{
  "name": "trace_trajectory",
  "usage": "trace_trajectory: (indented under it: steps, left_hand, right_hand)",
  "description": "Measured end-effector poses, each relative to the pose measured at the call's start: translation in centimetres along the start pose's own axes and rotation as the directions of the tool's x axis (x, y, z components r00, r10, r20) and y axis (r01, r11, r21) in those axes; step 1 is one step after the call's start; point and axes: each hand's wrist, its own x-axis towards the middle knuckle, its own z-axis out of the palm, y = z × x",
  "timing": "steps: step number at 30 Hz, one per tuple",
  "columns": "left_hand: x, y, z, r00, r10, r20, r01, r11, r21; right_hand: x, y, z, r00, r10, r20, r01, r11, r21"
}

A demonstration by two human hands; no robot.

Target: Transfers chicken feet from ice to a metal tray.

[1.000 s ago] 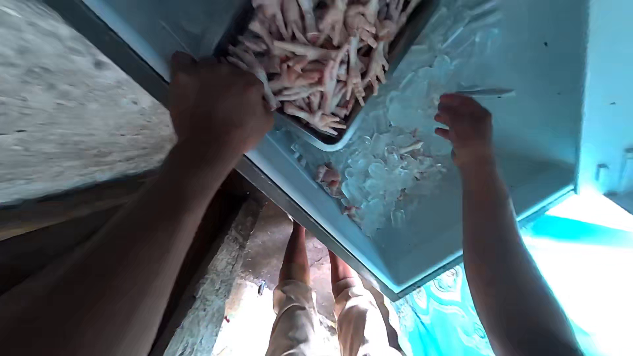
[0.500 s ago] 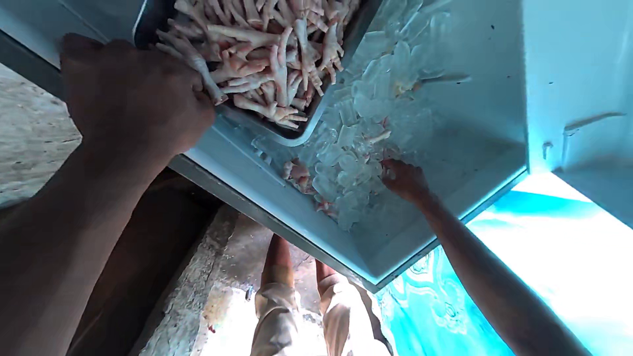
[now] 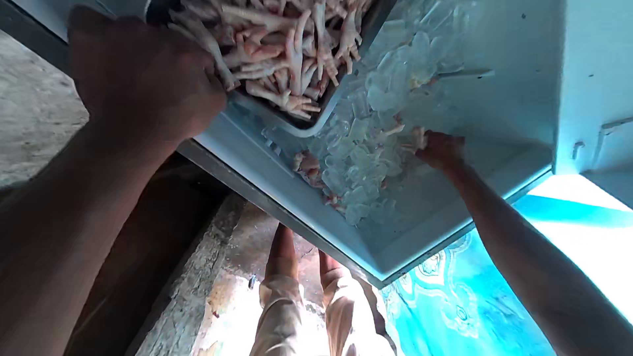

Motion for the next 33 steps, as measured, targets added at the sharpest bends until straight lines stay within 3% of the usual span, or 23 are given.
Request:
trace_trajectory:
  steps: [3,6,11,13,17,20,29,33]
  left_hand:
    - [0.0,0.1,0.2,1.0,-0.023,0.013,0.024,0.999,-0.042]
    - [0.1,0.2,-0.2,0.999,-0.033,0.022,0.033,0.999,-0.008]
    - [0.0,0.3,-0.4,0.999,-0.036,0.037,0.036,0.999,0.004]
    - [-0.1,0.2,-0.1,0.999,-0.028,0.037,0.029,0.999,-0.021]
    - [-0.1,0.0,-0.1,0.998,-0.041,0.041,0.042,0.999,-0.033]
    - [0.0,0.1,0.1,0.998,-0.048,0.042,0.05,0.998,-0.048]
    - [-0.1,0.7,-0.6,0.998,-0.048,0.045,0.052,0.994,-0.095]
    - [-0.1,0.8,-0.8,0.998,-0.048,0.039,0.051,0.995,-0.084]
  right_hand:
    - [-2.0,-1.8,-3.0,0.991,0.085,-0.1,-0.065,0.98,0.187]
    - [-1.1,-3.9,-3.1,0.989,0.042,-0.142,0.03,0.883,0.469]
    - [3.8,-6.6,-1.3,0.995,-0.061,0.085,0.011,0.867,0.498]
    - [4.0,-6.5,-1.5,0.983,-0.118,0.144,0.044,0.897,0.439]
    - [5.7,-5.7,-2.7,0.95,-0.179,0.256,0.158,0.983,0.098]
    - [5.0,-5.5,-2.9,0.966,-0.148,0.214,0.167,0.983,-0.071]
    - [3.7,-5.3,0.6,0.991,-0.13,0.009,0.129,0.969,-0.21]
    - [3.2,-4.6,0.2,0.989,-0.145,0.041,0.15,0.948,-0.28]
